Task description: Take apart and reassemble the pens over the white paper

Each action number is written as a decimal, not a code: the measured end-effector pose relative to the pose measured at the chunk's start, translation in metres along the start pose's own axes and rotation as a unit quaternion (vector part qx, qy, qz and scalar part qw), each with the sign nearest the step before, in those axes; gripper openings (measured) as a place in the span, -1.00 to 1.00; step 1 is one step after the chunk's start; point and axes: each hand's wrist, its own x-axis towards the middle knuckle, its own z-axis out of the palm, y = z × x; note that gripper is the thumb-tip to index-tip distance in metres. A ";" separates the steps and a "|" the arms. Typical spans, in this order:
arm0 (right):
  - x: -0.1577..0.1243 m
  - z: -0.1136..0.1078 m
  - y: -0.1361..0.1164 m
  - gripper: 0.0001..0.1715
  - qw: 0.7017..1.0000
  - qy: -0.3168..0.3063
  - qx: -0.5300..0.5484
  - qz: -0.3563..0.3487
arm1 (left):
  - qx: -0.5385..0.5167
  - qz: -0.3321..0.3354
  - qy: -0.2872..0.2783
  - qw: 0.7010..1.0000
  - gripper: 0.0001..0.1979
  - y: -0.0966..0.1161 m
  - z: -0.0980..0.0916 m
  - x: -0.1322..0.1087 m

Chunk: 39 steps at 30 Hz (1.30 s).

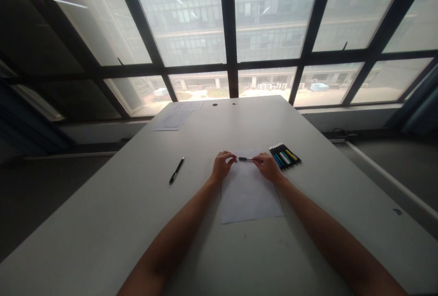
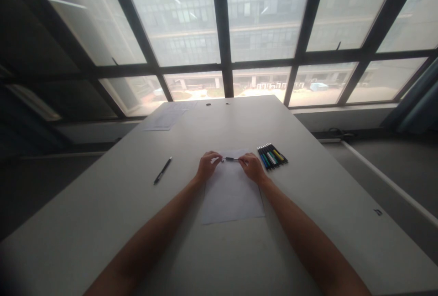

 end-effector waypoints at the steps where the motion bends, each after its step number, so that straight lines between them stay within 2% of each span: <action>1: 0.000 0.000 0.000 -0.83 1.000 -0.001 0.000 0.000 | -0.001 0.001 -0.004 1.000 -0.95 0.001 0.000 0.000; 9: 0.000 0.002 0.001 -0.84 1.000 -0.007 0.005 -0.001 | -0.003 0.022 -0.029 0.999 -0.95 0.010 -0.003 0.001; 14: -0.001 0.004 0.002 -0.85 0.999 -0.011 0.014 -0.026 | -0.011 0.069 -0.035 0.997 -0.94 0.006 0.000 0.000; 19: -0.001 0.005 0.004 -0.87 0.999 -0.009 0.026 -0.039 | -0.020 0.080 -0.036 0.996 -0.90 0.005 0.001 0.000; 21: 0.000 0.004 0.003 -0.87 0.999 -0.001 0.029 -0.036 | -0.023 0.060 -0.019 0.998 -0.83 0.005 0.000 0.001; 23: 0.000 0.003 0.003 -0.86 0.999 0.012 0.029 -0.031 | -0.014 0.023 0.024 0.999 -0.78 0.005 -0.001 0.001; 26: 0.000 0.002 0.004 -0.85 0.999 0.036 0.026 -0.020 | 0.034 -0.017 0.071 0.997 -0.80 0.002 -0.002 0.001; 31: 0.000 0.005 0.009 -0.81 0.998 0.069 0.013 0.000 | 0.118 0.000 0.016 0.993 -0.88 -0.003 0.001 -0.001; 39: -0.001 0.005 0.009 -0.83 0.998 0.068 0.009 0.006 | 0.125 -0.011 -0.029 0.992 -0.86 -0.007 0.003 -0.001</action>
